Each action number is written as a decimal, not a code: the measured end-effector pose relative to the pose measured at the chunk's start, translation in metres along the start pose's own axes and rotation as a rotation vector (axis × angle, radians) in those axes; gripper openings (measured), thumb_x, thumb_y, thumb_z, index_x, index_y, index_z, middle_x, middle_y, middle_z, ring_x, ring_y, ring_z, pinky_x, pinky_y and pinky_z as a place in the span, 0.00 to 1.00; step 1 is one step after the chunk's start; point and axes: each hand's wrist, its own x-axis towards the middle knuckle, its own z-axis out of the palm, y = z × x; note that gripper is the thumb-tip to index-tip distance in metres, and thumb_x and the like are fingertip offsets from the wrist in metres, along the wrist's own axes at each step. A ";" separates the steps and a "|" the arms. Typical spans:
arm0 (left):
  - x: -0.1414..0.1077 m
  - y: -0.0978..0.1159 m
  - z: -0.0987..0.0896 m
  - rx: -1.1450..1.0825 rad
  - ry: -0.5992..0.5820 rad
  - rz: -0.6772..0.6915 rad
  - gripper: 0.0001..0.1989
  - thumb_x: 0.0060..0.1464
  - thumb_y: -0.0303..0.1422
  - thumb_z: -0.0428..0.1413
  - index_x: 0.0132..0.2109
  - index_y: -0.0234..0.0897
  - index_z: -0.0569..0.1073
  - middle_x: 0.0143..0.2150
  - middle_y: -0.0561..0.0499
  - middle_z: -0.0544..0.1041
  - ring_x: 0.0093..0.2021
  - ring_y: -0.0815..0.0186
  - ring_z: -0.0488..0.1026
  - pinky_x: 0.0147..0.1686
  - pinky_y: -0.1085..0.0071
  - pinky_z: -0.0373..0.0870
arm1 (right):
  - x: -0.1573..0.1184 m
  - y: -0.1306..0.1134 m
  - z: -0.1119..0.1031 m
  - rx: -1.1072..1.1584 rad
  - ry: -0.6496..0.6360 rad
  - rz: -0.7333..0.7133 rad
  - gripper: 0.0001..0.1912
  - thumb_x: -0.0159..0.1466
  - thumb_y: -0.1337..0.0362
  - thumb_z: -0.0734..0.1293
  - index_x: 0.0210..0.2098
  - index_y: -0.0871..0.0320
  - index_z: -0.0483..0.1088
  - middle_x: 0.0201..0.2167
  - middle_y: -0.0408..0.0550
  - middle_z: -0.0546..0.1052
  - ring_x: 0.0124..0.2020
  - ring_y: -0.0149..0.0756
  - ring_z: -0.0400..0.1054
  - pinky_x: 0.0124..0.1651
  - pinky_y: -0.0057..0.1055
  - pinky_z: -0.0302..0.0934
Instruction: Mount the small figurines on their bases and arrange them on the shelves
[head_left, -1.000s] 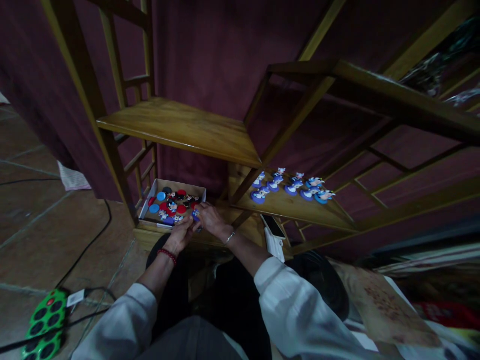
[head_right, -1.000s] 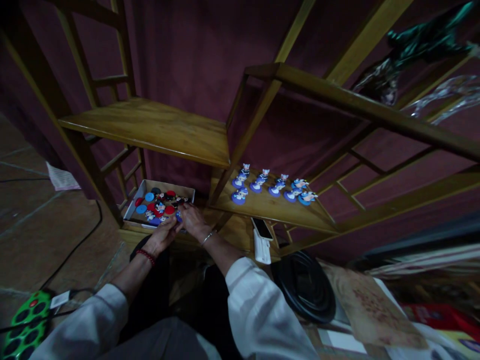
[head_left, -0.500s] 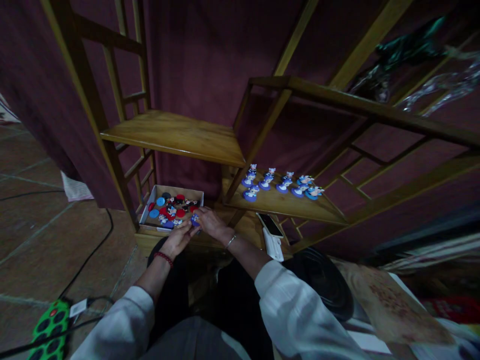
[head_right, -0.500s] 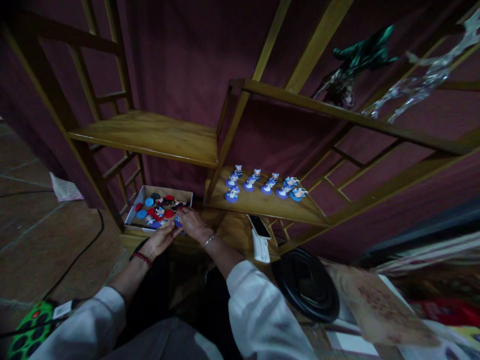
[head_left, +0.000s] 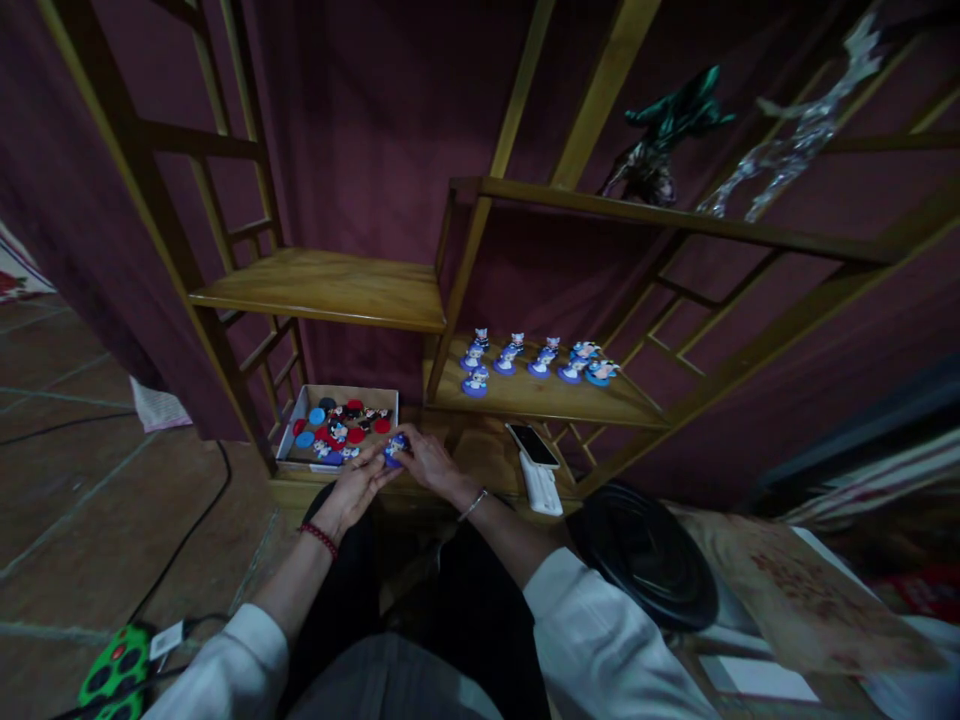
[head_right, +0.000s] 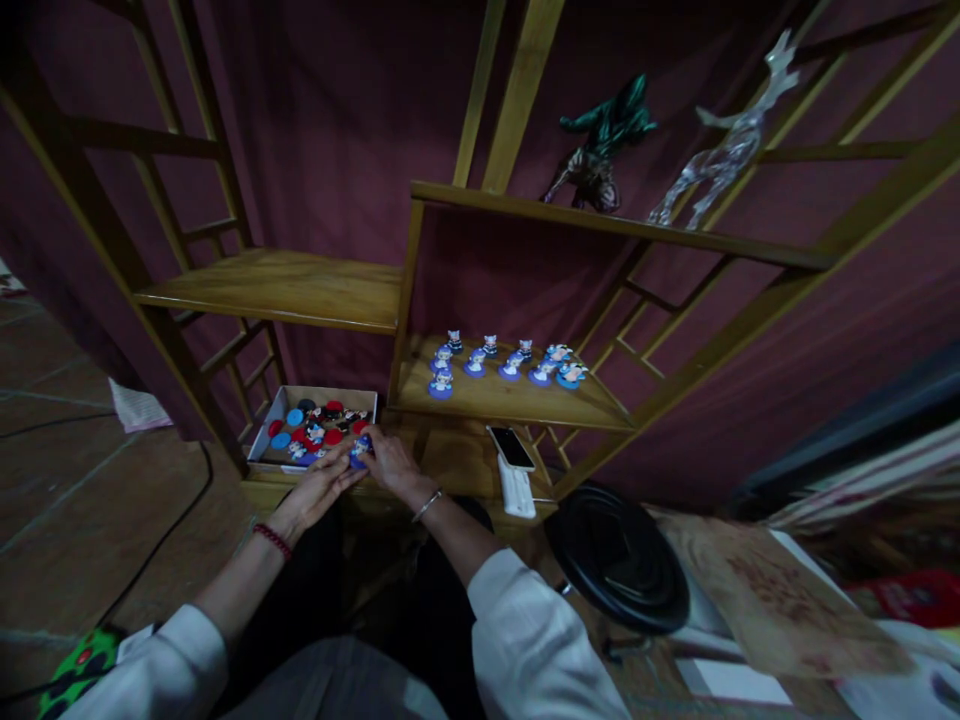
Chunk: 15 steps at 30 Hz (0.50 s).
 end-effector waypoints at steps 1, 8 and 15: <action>-0.002 0.000 0.004 0.013 0.003 -0.003 0.12 0.49 0.19 0.53 0.41 0.31 0.73 0.39 0.45 0.77 0.38 0.65 0.74 0.48 0.60 0.67 | -0.004 0.001 -0.002 0.021 0.015 -0.002 0.17 0.58 0.69 0.62 0.48 0.57 0.61 0.39 0.48 0.74 0.38 0.35 0.69 0.42 0.29 0.59; -0.010 -0.013 0.033 0.064 0.019 -0.015 0.09 0.49 0.18 0.52 0.38 0.28 0.73 0.36 0.43 0.77 0.36 0.64 0.75 0.46 0.58 0.69 | -0.032 0.013 -0.020 0.141 0.114 0.007 0.20 0.56 0.71 0.64 0.48 0.56 0.62 0.42 0.47 0.73 0.40 0.32 0.69 0.44 0.29 0.61; -0.018 -0.024 0.067 0.123 -0.025 -0.036 0.09 0.48 0.17 0.52 0.36 0.28 0.73 0.33 0.44 0.77 0.33 0.65 0.75 0.42 0.60 0.72 | -0.060 0.024 -0.044 0.178 0.196 0.036 0.20 0.56 0.70 0.64 0.48 0.56 0.63 0.39 0.46 0.74 0.38 0.31 0.69 0.43 0.29 0.62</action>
